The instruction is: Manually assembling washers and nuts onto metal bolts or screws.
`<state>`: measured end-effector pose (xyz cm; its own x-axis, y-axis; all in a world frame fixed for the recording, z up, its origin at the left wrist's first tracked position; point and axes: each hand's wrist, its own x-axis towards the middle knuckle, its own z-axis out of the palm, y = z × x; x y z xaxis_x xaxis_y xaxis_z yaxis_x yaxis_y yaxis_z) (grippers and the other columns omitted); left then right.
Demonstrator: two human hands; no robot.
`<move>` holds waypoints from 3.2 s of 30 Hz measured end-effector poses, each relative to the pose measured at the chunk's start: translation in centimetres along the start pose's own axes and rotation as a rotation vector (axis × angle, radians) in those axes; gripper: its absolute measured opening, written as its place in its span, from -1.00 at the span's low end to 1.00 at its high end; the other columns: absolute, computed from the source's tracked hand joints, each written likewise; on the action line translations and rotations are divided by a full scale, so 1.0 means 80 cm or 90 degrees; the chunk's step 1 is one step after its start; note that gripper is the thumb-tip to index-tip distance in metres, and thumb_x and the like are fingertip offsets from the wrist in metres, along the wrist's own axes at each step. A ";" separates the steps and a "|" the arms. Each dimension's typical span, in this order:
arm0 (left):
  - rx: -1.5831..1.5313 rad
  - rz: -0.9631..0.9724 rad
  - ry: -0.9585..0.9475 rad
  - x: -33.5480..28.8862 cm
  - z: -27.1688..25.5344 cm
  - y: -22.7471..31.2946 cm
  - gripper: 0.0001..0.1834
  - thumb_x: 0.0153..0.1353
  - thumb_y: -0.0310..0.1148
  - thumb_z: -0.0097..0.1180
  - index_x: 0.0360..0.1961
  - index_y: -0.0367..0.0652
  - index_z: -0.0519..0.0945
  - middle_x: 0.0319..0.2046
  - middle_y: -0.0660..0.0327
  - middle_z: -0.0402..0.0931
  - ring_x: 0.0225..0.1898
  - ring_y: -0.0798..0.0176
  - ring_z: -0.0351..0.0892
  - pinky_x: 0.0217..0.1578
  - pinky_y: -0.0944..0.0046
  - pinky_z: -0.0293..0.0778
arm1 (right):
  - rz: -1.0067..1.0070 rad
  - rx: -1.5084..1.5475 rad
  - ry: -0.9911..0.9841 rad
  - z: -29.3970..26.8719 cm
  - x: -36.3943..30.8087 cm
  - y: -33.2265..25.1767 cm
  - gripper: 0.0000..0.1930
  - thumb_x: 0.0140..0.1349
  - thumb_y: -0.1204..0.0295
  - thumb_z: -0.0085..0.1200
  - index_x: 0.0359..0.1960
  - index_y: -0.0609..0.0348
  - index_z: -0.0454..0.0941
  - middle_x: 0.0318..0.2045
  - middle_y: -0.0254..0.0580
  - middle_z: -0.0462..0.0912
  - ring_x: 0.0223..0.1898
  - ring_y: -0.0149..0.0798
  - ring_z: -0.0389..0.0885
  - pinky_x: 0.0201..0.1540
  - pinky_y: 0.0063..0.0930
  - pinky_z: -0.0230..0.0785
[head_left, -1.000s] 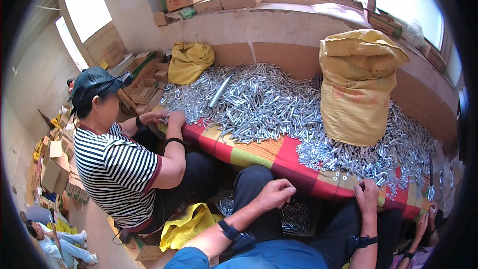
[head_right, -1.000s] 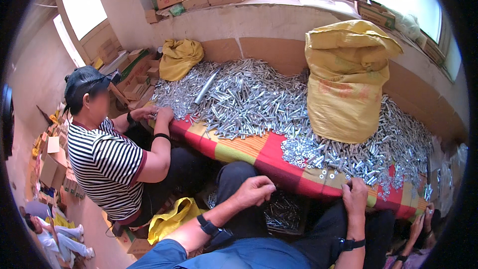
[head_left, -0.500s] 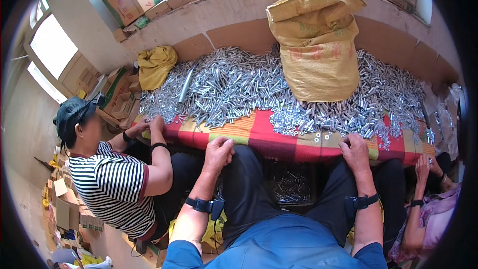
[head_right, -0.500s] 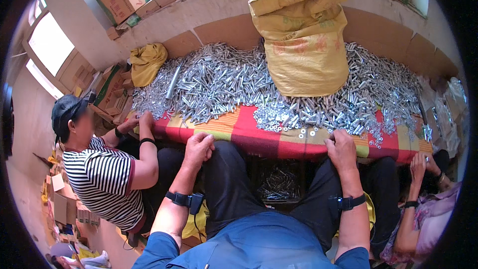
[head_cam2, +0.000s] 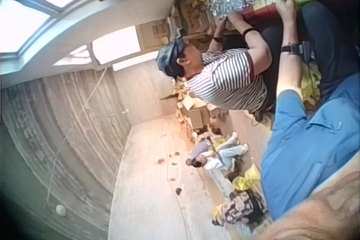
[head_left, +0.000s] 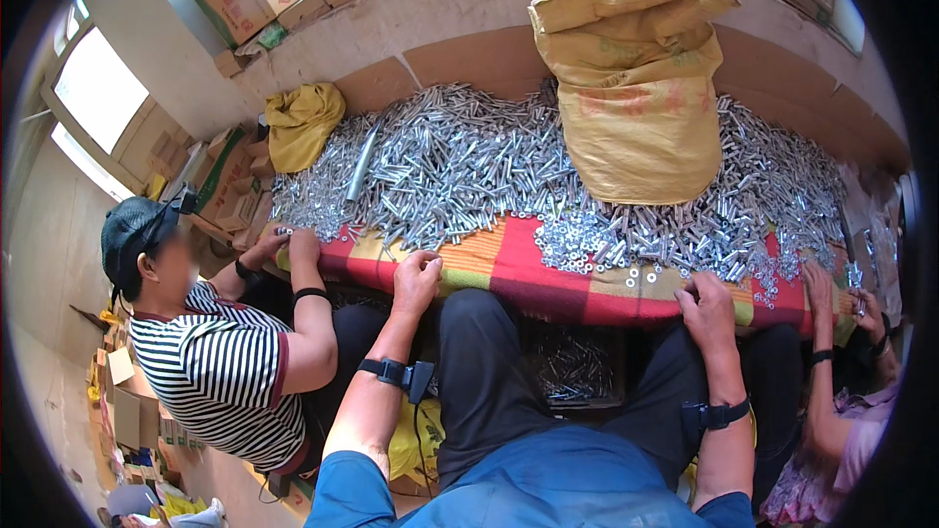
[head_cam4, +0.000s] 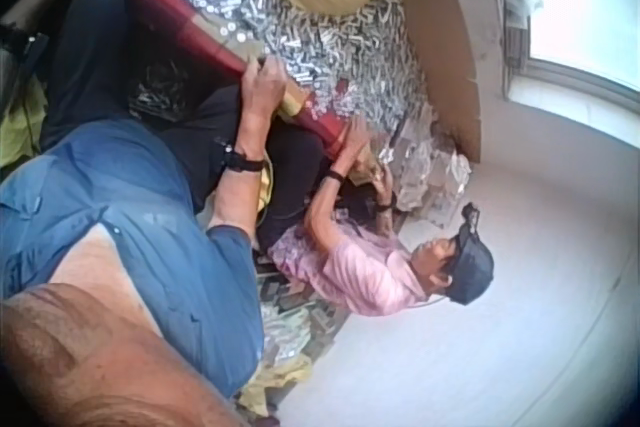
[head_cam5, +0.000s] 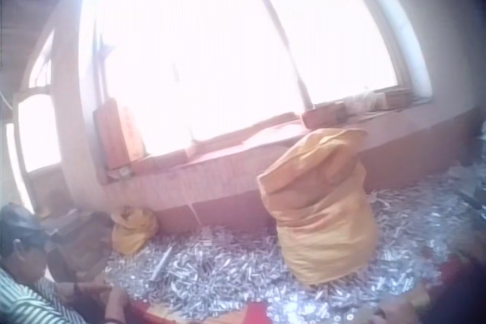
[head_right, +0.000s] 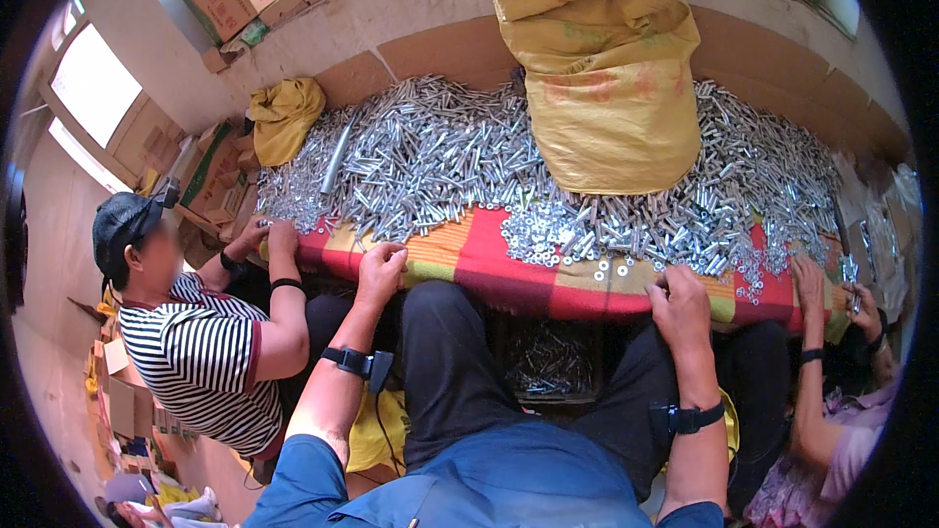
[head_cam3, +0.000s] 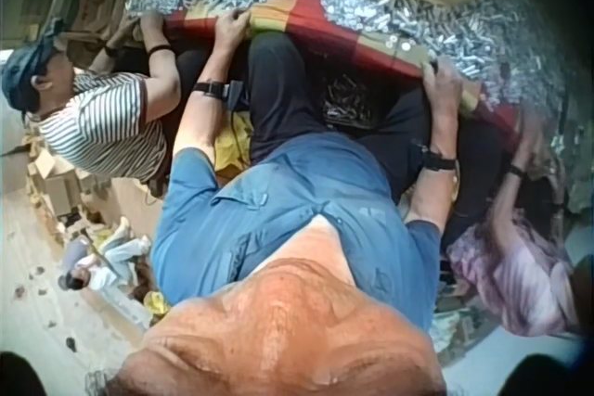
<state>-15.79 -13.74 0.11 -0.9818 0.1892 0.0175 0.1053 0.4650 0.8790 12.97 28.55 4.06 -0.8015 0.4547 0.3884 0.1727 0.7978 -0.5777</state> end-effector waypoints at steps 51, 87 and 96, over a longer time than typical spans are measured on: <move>0.080 -0.022 0.133 0.031 0.020 -0.003 -0.77 0.15 -0.33 0.28 -0.37 -0.32 0.60 -0.47 -0.06 0.66 -0.37 -0.01 0.71 -0.30 0.04 0.59 | -0.008 -0.002 -0.066 0.014 0.003 0.019 -0.80 0.08 0.54 0.19 -0.41 0.39 0.39 -0.44 0.09 0.43 -0.37 0.13 0.46 -0.27 -0.08 0.29; 0.171 0.182 0.163 0.032 0.006 -0.012 -0.85 0.09 -0.43 0.32 -0.38 -0.27 0.62 -0.37 -0.07 0.60 -0.25 -0.17 0.62 -0.17 -0.05 0.53 | 0.001 -0.017 -0.088 0.011 0.003 0.020 -0.80 0.07 0.55 0.18 -0.40 0.38 0.38 -0.44 0.09 0.44 -0.36 0.13 0.47 -0.26 -0.07 0.29; 0.147 0.220 0.136 0.043 0.005 -0.004 -0.77 0.14 -0.32 0.29 -0.37 -0.31 0.65 -0.39 -0.06 0.65 -0.30 -0.07 0.68 -0.20 0.04 0.57 | 0.008 -0.026 -0.085 0.012 0.005 0.022 -0.79 0.06 0.54 0.20 -0.43 0.37 0.38 -0.45 0.07 0.43 -0.38 0.12 0.46 -0.27 -0.09 0.29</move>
<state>-19.10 -12.86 -0.29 -0.8912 0.1954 0.4094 0.4402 0.5906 0.6763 12.37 29.76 2.51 -0.8679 0.4102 0.2800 0.2042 0.8086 -0.5517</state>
